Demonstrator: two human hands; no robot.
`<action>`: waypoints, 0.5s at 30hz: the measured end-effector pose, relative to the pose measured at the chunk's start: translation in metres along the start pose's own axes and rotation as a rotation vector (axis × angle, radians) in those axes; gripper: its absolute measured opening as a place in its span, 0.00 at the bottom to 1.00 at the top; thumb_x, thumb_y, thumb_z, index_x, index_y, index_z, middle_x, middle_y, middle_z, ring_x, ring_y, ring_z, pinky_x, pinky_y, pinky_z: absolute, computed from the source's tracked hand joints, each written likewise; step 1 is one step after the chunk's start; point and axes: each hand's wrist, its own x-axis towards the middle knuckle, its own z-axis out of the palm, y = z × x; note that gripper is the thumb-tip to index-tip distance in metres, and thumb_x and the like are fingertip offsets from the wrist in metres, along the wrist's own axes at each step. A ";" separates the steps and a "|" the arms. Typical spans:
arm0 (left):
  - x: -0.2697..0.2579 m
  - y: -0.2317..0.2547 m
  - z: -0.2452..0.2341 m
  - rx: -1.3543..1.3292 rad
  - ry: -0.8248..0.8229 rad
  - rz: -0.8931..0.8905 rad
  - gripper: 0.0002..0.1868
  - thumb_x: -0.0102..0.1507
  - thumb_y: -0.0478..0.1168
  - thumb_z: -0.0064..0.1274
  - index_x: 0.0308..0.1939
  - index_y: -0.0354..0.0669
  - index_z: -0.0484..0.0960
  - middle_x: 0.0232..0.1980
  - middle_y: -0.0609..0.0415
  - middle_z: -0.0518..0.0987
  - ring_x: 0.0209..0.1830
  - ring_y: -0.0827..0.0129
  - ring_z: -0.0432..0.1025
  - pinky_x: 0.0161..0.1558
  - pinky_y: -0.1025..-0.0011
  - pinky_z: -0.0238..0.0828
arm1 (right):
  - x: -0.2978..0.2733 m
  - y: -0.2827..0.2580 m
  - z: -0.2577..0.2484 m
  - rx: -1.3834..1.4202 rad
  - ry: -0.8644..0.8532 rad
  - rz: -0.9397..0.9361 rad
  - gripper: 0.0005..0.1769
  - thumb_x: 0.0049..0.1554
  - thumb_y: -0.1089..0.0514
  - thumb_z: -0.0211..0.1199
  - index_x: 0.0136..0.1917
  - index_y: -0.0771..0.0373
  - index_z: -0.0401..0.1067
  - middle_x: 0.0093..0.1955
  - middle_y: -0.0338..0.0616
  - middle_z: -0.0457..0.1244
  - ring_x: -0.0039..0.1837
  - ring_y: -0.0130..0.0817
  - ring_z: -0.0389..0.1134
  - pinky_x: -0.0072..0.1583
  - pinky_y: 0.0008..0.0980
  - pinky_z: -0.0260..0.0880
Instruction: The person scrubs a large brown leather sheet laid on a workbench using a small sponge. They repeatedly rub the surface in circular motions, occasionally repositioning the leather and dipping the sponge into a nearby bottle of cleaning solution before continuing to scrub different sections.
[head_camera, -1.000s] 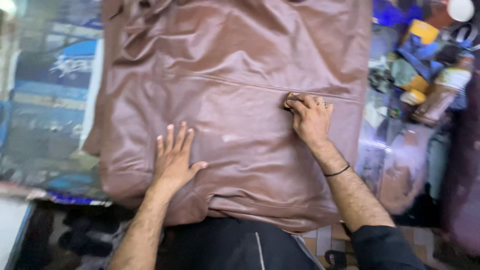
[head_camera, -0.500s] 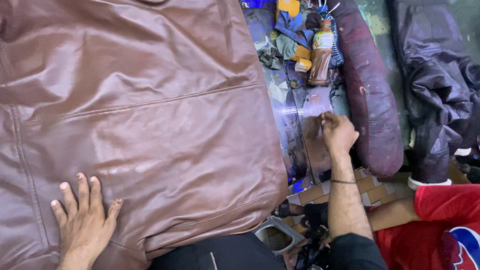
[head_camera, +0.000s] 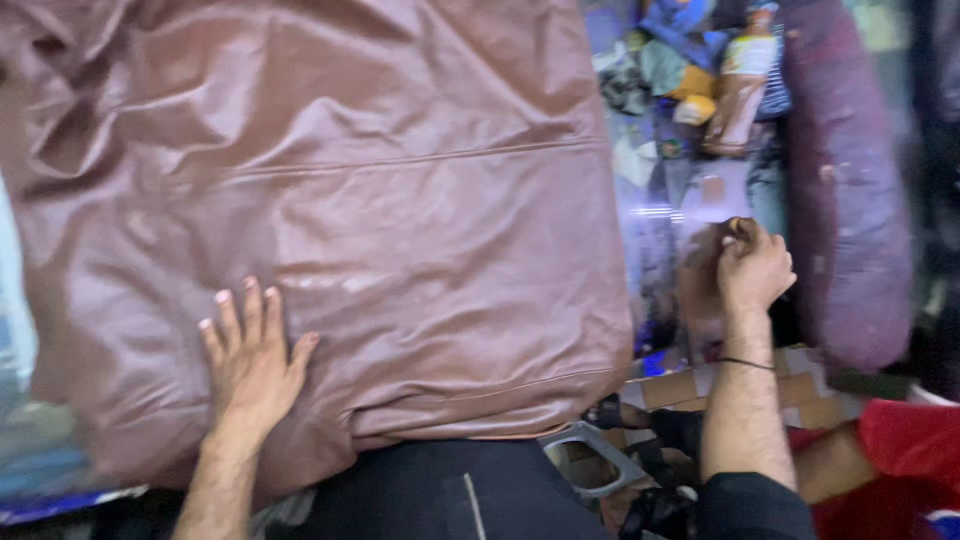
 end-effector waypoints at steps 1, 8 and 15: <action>0.001 0.002 -0.004 -0.018 -0.016 -0.009 0.43 0.66 0.61 0.43 0.75 0.33 0.60 0.83 0.38 0.50 0.82 0.36 0.41 0.74 0.34 0.36 | 0.001 0.001 0.008 -0.030 -0.062 -0.115 0.13 0.58 0.61 0.64 0.56 0.52 0.81 0.52 0.52 0.67 0.55 0.55 0.69 0.51 0.53 0.68; -0.008 0.014 -0.036 -0.135 0.050 -0.006 0.37 0.66 0.54 0.52 0.74 0.37 0.66 0.82 0.38 0.52 0.82 0.39 0.42 0.75 0.35 0.35 | -0.052 0.024 0.038 0.068 0.041 -0.116 0.14 0.56 0.62 0.67 0.56 0.53 0.78 0.53 0.45 0.68 0.58 0.48 0.70 0.58 0.50 0.67; -0.068 0.062 -0.055 -0.353 0.017 0.130 0.47 0.54 0.60 0.62 0.71 0.38 0.66 0.77 0.37 0.54 0.79 0.38 0.42 0.72 0.32 0.31 | -0.072 -0.050 -0.019 0.541 -0.003 0.125 0.19 0.59 0.68 0.66 0.63 0.56 0.79 0.60 0.46 0.69 0.62 0.39 0.71 0.62 0.40 0.75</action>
